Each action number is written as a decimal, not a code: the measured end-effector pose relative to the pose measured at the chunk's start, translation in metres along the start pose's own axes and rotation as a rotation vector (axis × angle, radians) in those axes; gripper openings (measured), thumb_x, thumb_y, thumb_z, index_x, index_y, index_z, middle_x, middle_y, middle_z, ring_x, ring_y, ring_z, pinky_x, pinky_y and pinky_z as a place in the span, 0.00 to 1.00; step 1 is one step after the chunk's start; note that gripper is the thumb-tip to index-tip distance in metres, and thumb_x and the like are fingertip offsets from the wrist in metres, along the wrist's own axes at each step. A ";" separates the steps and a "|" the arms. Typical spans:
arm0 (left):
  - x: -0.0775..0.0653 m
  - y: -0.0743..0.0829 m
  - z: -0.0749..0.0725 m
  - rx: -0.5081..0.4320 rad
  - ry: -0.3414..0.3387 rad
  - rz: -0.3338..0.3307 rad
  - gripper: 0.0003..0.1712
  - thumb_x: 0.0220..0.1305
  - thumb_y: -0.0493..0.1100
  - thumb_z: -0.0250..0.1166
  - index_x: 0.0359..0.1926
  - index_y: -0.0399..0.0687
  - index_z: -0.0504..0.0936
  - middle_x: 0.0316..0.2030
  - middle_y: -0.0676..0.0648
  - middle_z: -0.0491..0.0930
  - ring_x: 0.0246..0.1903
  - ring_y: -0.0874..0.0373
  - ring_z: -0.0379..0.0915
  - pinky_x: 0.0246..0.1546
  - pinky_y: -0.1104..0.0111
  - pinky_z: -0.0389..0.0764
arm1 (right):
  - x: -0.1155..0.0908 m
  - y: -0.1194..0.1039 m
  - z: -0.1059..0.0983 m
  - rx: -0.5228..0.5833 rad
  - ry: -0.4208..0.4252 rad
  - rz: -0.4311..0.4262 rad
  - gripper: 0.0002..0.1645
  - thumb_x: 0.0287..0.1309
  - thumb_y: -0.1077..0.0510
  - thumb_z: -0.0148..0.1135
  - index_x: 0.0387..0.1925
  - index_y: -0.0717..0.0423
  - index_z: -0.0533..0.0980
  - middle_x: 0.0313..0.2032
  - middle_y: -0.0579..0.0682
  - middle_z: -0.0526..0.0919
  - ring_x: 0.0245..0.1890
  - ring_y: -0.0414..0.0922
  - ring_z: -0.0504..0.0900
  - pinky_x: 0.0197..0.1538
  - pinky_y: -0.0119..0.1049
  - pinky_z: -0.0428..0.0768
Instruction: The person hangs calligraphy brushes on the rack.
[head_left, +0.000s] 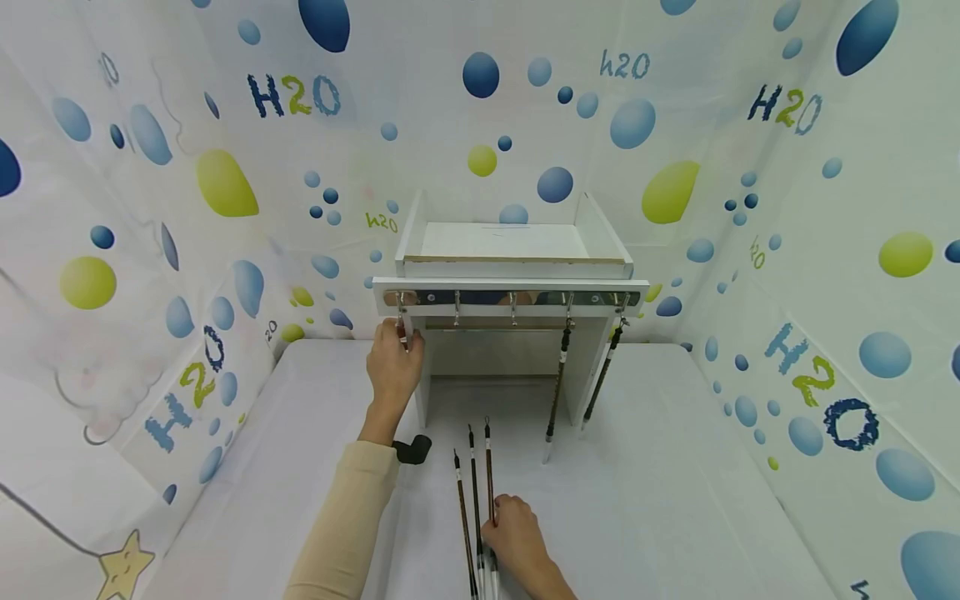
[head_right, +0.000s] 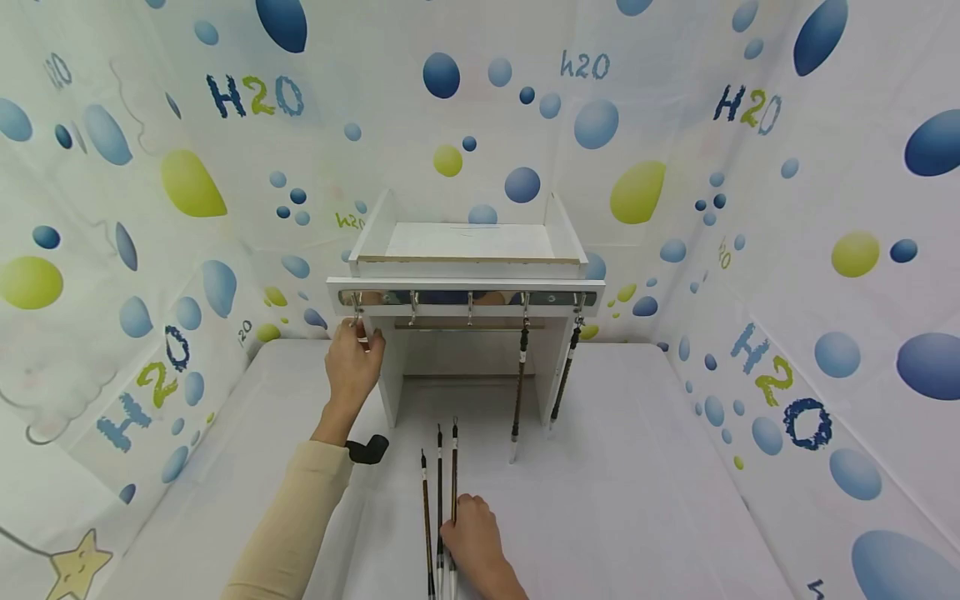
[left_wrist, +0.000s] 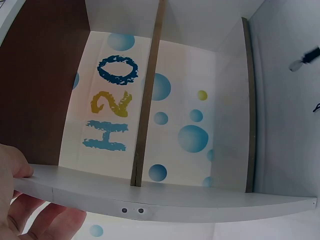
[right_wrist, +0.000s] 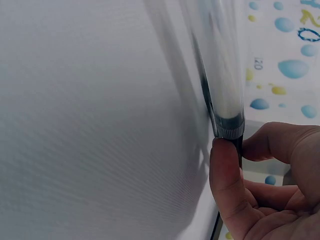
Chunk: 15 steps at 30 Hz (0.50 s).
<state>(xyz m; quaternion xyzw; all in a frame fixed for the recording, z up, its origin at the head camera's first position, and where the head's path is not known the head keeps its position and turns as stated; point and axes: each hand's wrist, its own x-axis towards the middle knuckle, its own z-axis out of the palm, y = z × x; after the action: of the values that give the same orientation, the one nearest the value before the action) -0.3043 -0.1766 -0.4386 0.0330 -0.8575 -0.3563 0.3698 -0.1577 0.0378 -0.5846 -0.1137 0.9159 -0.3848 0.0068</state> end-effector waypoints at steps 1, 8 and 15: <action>0.000 0.000 0.000 0.000 -0.001 -0.001 0.16 0.64 0.40 0.62 0.46 0.31 0.76 0.39 0.33 0.80 0.36 0.37 0.86 0.35 0.43 0.82 | 0.000 0.000 -0.001 0.000 0.007 -0.004 0.17 0.44 0.68 0.62 0.39 0.76 0.80 0.27 0.55 0.79 0.24 0.39 0.72 0.25 0.32 0.73; 0.000 -0.002 0.000 -0.002 -0.014 -0.015 0.16 0.65 0.41 0.61 0.46 0.31 0.76 0.40 0.33 0.81 0.37 0.38 0.86 0.36 0.44 0.82 | 0.002 -0.003 -0.004 0.030 0.036 0.028 0.18 0.44 0.69 0.62 0.41 0.73 0.79 0.27 0.51 0.77 0.24 0.38 0.72 0.24 0.29 0.72; 0.001 -0.003 0.001 -0.006 -0.017 -0.011 0.16 0.65 0.41 0.60 0.47 0.31 0.76 0.40 0.33 0.81 0.37 0.38 0.86 0.35 0.44 0.82 | 0.005 -0.006 -0.006 0.014 0.088 0.062 0.18 0.43 0.68 0.63 0.41 0.69 0.78 0.27 0.48 0.74 0.25 0.38 0.71 0.25 0.29 0.70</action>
<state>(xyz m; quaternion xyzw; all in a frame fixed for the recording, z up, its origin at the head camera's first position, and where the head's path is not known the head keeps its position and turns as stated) -0.3061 -0.1787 -0.4410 0.0334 -0.8594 -0.3610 0.3606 -0.1622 0.0367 -0.5757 -0.0681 0.9157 -0.3955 -0.0206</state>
